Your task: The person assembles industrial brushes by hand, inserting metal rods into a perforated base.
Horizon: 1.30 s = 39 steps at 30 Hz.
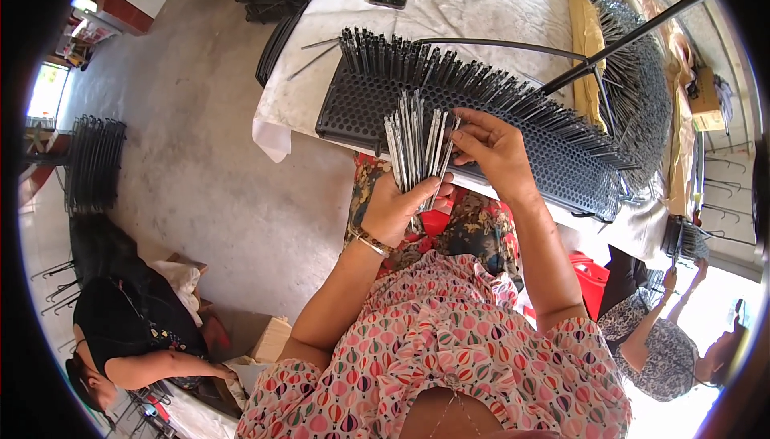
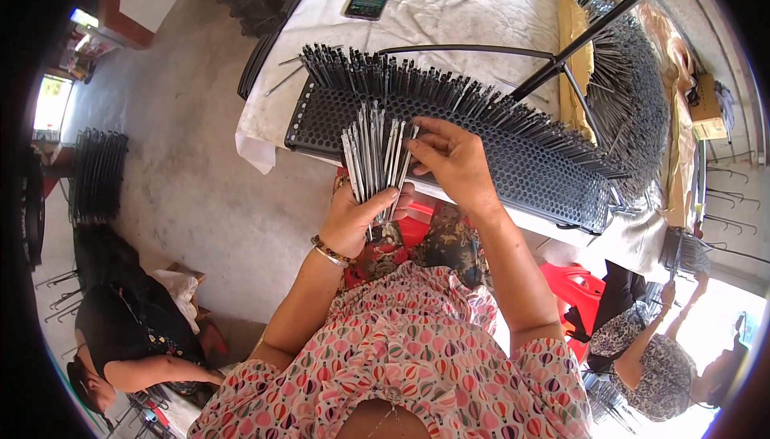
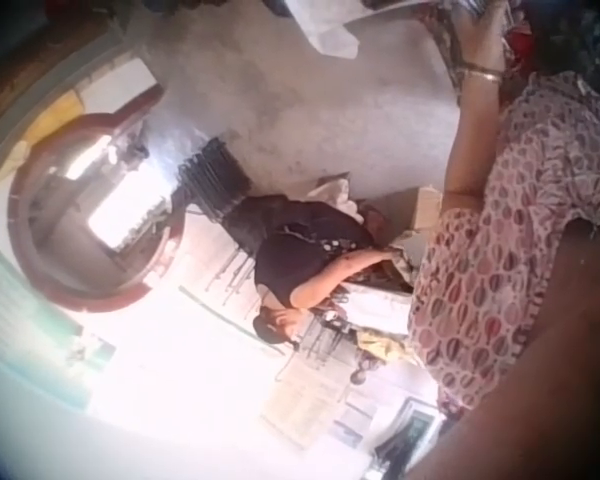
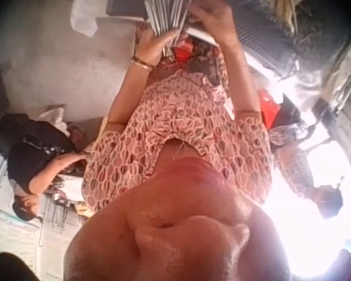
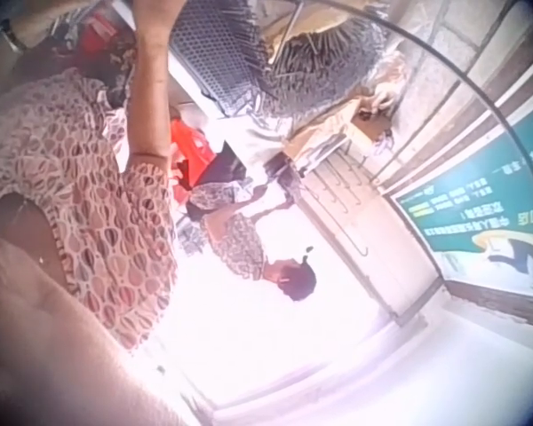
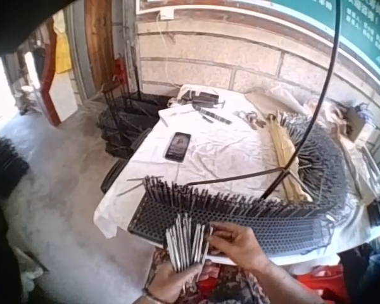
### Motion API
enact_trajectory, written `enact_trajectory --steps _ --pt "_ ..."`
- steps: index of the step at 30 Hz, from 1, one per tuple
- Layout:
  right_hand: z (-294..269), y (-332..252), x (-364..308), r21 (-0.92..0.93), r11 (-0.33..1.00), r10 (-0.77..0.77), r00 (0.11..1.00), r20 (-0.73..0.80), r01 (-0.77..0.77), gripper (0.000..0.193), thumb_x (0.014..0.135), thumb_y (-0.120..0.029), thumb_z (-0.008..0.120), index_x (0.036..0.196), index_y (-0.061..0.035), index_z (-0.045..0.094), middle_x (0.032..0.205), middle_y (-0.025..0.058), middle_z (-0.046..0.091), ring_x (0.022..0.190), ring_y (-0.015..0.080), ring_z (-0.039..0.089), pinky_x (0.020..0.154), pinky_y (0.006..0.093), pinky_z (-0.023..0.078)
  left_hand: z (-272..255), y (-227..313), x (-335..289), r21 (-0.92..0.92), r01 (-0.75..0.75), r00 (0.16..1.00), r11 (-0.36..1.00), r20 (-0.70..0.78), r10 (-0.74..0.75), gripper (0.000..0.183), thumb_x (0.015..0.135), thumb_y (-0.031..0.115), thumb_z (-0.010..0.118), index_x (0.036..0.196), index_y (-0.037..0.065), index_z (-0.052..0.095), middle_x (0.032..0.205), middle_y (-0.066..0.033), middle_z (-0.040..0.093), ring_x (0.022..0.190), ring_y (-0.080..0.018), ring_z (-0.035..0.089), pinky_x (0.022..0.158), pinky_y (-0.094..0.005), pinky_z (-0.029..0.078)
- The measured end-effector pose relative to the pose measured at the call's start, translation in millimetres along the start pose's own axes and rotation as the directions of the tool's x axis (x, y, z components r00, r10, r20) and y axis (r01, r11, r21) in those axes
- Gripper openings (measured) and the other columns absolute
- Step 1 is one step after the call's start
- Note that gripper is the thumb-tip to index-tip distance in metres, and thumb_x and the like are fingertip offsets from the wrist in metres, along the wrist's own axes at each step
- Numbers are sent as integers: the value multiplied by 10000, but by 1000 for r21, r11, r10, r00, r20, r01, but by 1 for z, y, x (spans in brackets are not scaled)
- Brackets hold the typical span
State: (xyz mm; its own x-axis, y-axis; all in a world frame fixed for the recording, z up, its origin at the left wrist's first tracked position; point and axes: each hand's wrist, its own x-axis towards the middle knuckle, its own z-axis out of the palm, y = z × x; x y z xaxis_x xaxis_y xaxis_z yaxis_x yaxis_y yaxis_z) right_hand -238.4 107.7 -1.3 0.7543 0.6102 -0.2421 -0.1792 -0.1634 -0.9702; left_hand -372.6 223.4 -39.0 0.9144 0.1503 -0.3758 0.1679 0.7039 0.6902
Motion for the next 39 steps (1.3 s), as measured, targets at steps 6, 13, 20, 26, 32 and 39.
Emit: enact_trajectory --steps 6,13,20,26,32,39 --pt "3 -7 -13 -483 853 -319 930 -183 197 377 812 -96 660 1150 39 562 877 120 663 690 106 614 580 244 479 8 3 -2 8 0 1000 1000 -31 0 227 875 77 575 1077 -27 568 962 -118 648 834 -181 645 726 -301 548" --pt "-13 -2 -19 -475 873 -221 959 -176 113 338 813 -107 659 1110 36 583 838 113 669 615 99 588 554 248 470 0 -8 6 21 42 999 999 18 -42 214 864 84 595 1058 -5 582 940 -112 664 806 -179 659 701 -321 558" --pt "-8 -3 -13 -292 956 -73 981 -182 17 357 844 -169 656 1096 73 581 818 117 663 670 111 619 539 235 487 7 -1 1 11 22 1000 1000 -16 -22 173 869 53 562 1016 -34 589 901 -111 655 773 -174 640 681 -300 528" --pt "-8 -2 2 -74 996 39 996 -75 -44 345 836 -170 674 1059 81 598 805 98 665 679 104 615 521 215 479 14 4 -6 62 -3 1000 998 -1 3 188 874 67 570 1033 -32 588 898 -103 655 773 -167 639 688 -291 526" --pt "-16 -6 6 -85 995 54 998 -40 -57 265 832 -145 674 1014 43 634 823 91 678 690 97 619 528 212 480 -9 -13 0 81 33 999 996 -26 -31 208 877 131 603 1062 37 593 973 -77 659 826 -164 651 678 -288 545" --pt "-17 -51 24 -185 936 -334 919 -209 298 243 844 -108 659 1044 28 633 865 81 688 781 89 623 654 202 484 2 -2 -4 5 18 1000 1000 -6 -18 206 888 138 587 1060 26 594 1031 -105 647 907 -183 639 751 -339 558"
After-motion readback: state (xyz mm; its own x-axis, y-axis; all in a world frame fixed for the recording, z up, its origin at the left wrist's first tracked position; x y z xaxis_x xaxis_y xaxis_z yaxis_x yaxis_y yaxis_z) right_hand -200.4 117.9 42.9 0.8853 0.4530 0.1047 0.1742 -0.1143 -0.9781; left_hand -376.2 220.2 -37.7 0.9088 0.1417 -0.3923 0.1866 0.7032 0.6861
